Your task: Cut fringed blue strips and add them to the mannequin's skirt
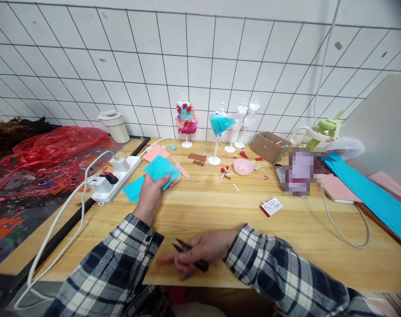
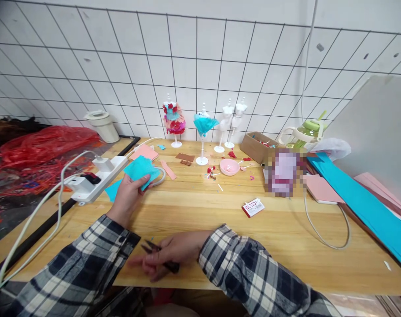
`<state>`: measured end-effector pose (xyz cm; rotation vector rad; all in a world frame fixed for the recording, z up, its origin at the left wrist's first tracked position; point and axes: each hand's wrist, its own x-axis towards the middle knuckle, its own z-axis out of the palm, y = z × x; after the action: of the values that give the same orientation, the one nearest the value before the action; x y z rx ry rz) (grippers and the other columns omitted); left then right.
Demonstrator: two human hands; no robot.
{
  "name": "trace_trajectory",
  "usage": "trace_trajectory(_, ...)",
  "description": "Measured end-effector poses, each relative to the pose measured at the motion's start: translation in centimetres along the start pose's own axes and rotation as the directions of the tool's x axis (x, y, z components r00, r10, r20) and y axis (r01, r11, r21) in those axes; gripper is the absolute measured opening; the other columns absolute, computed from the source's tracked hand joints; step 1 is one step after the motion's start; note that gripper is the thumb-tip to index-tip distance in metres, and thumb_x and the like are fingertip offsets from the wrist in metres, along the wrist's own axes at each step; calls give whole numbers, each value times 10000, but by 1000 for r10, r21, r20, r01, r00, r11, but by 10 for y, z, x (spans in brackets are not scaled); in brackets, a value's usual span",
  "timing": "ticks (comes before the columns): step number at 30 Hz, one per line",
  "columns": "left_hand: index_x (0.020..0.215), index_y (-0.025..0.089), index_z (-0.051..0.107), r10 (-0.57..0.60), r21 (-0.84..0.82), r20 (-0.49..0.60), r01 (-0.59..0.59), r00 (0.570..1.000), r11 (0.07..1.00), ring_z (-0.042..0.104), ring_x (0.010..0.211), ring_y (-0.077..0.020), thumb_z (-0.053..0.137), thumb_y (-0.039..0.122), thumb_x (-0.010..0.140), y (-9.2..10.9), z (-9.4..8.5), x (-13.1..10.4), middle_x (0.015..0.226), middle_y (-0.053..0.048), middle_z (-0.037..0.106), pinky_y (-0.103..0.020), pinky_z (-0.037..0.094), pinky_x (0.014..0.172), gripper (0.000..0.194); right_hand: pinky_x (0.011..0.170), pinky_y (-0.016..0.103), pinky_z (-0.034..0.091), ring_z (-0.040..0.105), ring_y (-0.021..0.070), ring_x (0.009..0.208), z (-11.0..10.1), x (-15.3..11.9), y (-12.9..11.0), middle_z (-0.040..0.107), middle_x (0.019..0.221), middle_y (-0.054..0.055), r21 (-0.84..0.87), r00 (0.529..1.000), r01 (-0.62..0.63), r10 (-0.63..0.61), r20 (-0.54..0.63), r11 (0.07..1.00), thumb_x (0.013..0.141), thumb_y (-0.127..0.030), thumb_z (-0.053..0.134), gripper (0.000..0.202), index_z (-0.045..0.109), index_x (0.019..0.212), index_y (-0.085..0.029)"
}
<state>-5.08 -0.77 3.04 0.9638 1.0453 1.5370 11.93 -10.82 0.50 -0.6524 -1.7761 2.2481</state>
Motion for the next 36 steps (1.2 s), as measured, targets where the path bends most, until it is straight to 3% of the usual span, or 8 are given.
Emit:
trace_trajectory(3, 958, 194, 586, -32, 4, -13, 32, 999, 999, 641, 685, -145, 809, 250, 578, 1, 0, 2, 872, 3, 681, -236, 514, 567, 444, 859, 392, 527, 594, 245, 1148, -30, -3, -2, 702, 1084, 87, -229, 788, 111, -226, -573, 967, 838, -688, 468, 494, 585, 677, -236)
trace_trajectory(8, 962, 187, 582, -28, 134, 147, 8, 989, 991, 626, 683, -148, 788, 301, 637, -8, 0, -4, 881, -11, 679, -243, 506, 569, 401, 906, 334, 446, 509, 210, 1226, -99, -33, -7, 602, 1283, 103, -380, 415, -8, -343, -843, 925, 939, -514, 385, 362, 553, 838, -209)
trace_trajectory(13, 947, 180, 590, -48, 146, 165, 24, 985, 989, 623, 675, -156, 790, 321, 642, -10, -1, -5, 866, -14, 679, -257, 500, 580, 392, 639, 257, 410, 590, 143, 668, -71, -26, -5, 674, 743, 15, -533, 660, -193, -293, -692, 824, 933, -410, 430, 261, 598, 904, -212)
trace_trajectory(15, 959, 179, 591, -57, 148, 135, 37, 989, 988, 627, 678, -161, 794, 313, 631, -9, -2, -3, 863, -9, 682, -264, 494, 591, 408, 612, 256, 393, 581, 152, 665, -59, -23, -9, 661, 739, -5, -588, 669, -307, -270, -693, 748, 878, -412, 536, 225, 598, 1003, -235)
trace_trajectory(23, 1188, 201, 534, -144, 200, 302, 85, 942, 976, 657, 896, -197, 820, 284, 644, -17, 2, -10, 1083, -47, 684, -311, 524, 784, 621, 770, 354, 406, 594, 277, 993, -125, -82, -24, 630, 1145, 155, -352, 236, -782, -279, -931, 515, 906, -235, 450, 300, 573, 1174, -182)
trace_trajectory(26, 1214, 190, 536, -218, 228, 342, 144, 914, 963, 658, 903, -207, 829, 283, 634, -20, 6, -15, 1097, -62, 682, -323, 533, 785, 657, 856, 373, 411, 562, 292, 1071, -140, -96, -18, 623, 1160, 161, -288, 170, -877, -311, -935, 384, 882, -222, 509, 343, 589, 1210, -162)
trace_trajectory(30, 1181, 186, 550, -321, 208, 380, 258, 867, 944, 658, 822, -182, 823, 251, 643, -23, 9, -19, 1032, -58, 681, -288, 552, 675, 607, 941, 399, 396, 514, 289, 1135, -129, -86, -14, 604, 1207, 143, -494, 253, -786, -537, -805, 370, 886, -204, 509, 333, 608, 1202, -166)
trace_trajectory(36, 1107, 197, 555, -459, 128, 426, 450, 779, 884, 655, 798, -137, 820, 164, 642, -17, 15, -26, 1005, -34, 667, -211, 541, 627, 536, 996, 398, 380, 502, 251, 1164, -87, -47, -17, 584, 1252, 114, -956, 636, -242, -717, -285, 165, 838, -413, 656, 446, 577, 1226, -206)
